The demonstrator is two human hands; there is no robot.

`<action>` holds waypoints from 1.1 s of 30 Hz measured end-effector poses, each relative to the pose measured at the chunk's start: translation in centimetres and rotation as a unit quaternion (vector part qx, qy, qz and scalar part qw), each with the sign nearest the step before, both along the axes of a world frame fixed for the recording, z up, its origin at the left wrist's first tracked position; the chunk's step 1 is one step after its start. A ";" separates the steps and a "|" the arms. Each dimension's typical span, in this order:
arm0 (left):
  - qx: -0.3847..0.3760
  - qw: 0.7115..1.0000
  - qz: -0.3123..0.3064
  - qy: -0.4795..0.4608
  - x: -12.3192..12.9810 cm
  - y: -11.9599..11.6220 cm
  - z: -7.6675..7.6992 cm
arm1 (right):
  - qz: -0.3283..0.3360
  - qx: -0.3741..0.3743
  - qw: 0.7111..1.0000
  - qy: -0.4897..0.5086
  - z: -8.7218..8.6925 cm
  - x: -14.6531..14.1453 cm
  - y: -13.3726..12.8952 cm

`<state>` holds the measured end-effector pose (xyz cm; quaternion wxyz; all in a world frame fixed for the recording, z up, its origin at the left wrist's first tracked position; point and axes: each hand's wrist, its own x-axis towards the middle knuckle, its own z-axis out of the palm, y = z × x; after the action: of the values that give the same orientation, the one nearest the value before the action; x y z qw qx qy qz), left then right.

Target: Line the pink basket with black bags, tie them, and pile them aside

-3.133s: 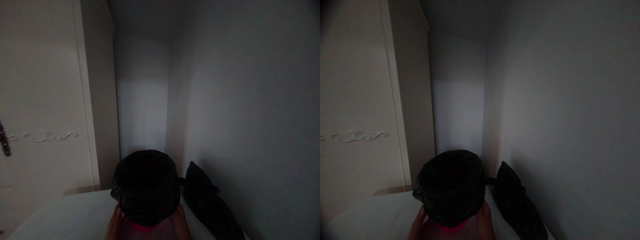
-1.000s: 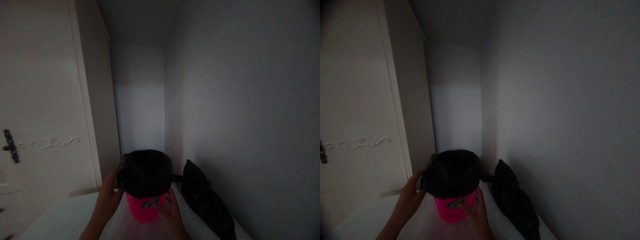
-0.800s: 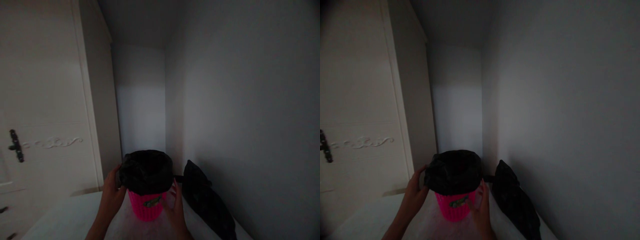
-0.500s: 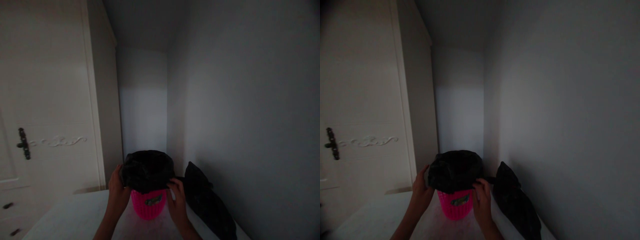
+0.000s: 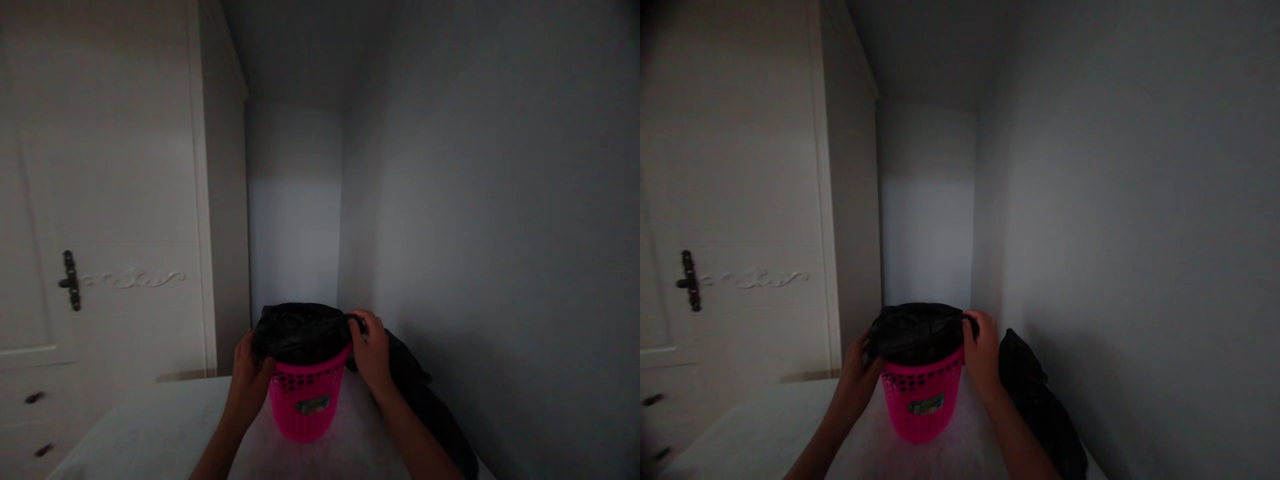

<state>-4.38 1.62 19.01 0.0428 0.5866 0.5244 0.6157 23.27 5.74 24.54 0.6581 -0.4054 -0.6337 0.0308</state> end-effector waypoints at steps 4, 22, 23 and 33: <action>-0.008 1.000 -0.001 -0.001 -0.1 0.0 0.4 | -0.043 -0.091 0.983 -0.152 1.9 1.5 3.8; -0.002 0.999 0.042 0.031 1.6 -0.9 2.2 | 0.125 0.054 0.917 -0.375 13.6 -7.6 9.3; 0.000 0.999 0.043 0.032 1.6 -0.9 2.3 | 0.136 0.077 0.906 -0.394 14.4 -8.2 8.6; 0.024 0.995 0.096 0.033 2.0 -1.1 2.4 | 0.129 0.303 0.832 -0.446 21.9 -12.1 1.9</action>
<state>-2.39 0.56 21.38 -0.0479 0.5546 0.5646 0.6094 11.18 7.68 46.46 0.3839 -0.0699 -0.8825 -0.2625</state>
